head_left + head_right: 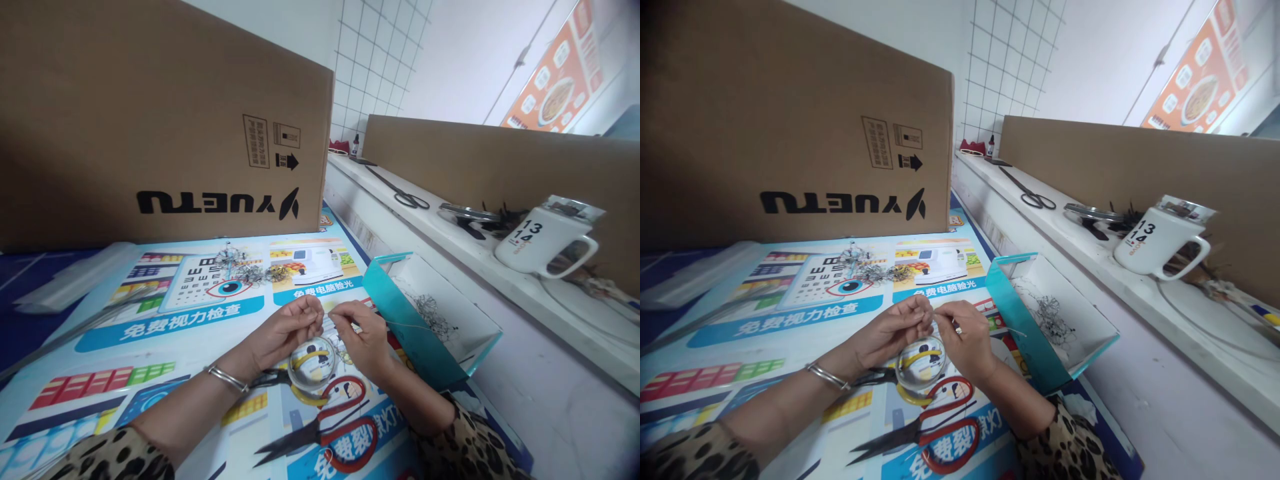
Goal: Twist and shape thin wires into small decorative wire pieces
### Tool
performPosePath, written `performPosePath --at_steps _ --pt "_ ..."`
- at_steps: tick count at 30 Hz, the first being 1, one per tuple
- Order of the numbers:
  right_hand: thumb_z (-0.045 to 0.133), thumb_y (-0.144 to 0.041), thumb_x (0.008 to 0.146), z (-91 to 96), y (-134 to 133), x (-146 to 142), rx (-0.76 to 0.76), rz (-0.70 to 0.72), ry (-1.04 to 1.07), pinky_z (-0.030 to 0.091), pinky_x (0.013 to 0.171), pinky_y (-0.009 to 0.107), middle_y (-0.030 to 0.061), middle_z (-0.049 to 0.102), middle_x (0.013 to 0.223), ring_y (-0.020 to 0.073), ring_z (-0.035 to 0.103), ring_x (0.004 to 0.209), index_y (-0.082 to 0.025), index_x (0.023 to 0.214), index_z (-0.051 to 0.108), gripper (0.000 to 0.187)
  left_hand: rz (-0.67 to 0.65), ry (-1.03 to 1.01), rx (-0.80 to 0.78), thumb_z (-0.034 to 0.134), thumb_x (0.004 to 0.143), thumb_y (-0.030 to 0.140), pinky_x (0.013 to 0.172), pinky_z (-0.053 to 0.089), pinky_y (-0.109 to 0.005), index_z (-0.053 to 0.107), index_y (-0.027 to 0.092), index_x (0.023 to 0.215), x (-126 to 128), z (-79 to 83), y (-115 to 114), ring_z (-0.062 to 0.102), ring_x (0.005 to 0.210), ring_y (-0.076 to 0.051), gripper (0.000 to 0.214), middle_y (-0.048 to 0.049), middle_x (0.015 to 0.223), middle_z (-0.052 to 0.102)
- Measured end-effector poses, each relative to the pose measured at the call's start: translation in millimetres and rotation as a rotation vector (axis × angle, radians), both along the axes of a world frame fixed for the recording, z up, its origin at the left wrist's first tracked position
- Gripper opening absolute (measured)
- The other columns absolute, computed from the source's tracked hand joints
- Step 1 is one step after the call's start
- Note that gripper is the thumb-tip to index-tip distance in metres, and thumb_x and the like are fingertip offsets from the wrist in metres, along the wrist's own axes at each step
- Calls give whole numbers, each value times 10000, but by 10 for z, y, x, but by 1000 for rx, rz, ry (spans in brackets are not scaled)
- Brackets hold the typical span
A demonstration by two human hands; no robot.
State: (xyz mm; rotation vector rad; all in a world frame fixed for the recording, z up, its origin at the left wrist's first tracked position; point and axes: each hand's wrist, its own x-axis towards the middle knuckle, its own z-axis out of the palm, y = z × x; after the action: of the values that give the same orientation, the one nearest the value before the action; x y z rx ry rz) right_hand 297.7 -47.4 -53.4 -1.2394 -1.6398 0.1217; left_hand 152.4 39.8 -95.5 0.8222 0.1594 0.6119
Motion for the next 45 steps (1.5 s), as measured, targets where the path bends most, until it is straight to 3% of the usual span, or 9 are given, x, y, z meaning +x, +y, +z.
performPosePath --at_steps 12,22,32,37,45 --pt "465 -157 868 -78 28 26 71 29 -181 456 743 295 45 654 814 151 570 782 -181 841 595 135 36 59 17 610 783 113 661 429 -219 568 133 853 -14 -31 30 533 652 -93 85 -17 727 555" --pt "509 -115 832 -215 26 64 250 24 -698 385 658 323 43 664 863 162 543 745 -184 975 600 183 56 -2 -59 589 792 74 651 435 -177 572 132 906 6 -9 14 523 662 -67 129 -16 764 546" --pt "506 -164 858 -257 37 155 308 -21 -913 365 643 354 68 645 856 185 542 757 -170 1027 576 184 32 27 -148 644 767 131 623 459 -171 605 111 849 79 -58 -61 547 642 -76 93 -30 745 573" --pt "464 -194 886 -257 33 173 275 -13 -934 367 642 360 71 642 837 185 537 741 -187 1017 583 178 71 78 -179 674 752 194 564 434 -151 613 109 766 116 -68 -107 512 584 -58 105 -12 692 555" --pt "488 -128 848 -416 95 141 219 -79 -720 393 686 356 62 646 854 188 541 768 -199 1105 563 277 237 217 26 686 734 227 548 384 -153 609 137 801 48 48 -52 444 534 -48 135 30 633 525"
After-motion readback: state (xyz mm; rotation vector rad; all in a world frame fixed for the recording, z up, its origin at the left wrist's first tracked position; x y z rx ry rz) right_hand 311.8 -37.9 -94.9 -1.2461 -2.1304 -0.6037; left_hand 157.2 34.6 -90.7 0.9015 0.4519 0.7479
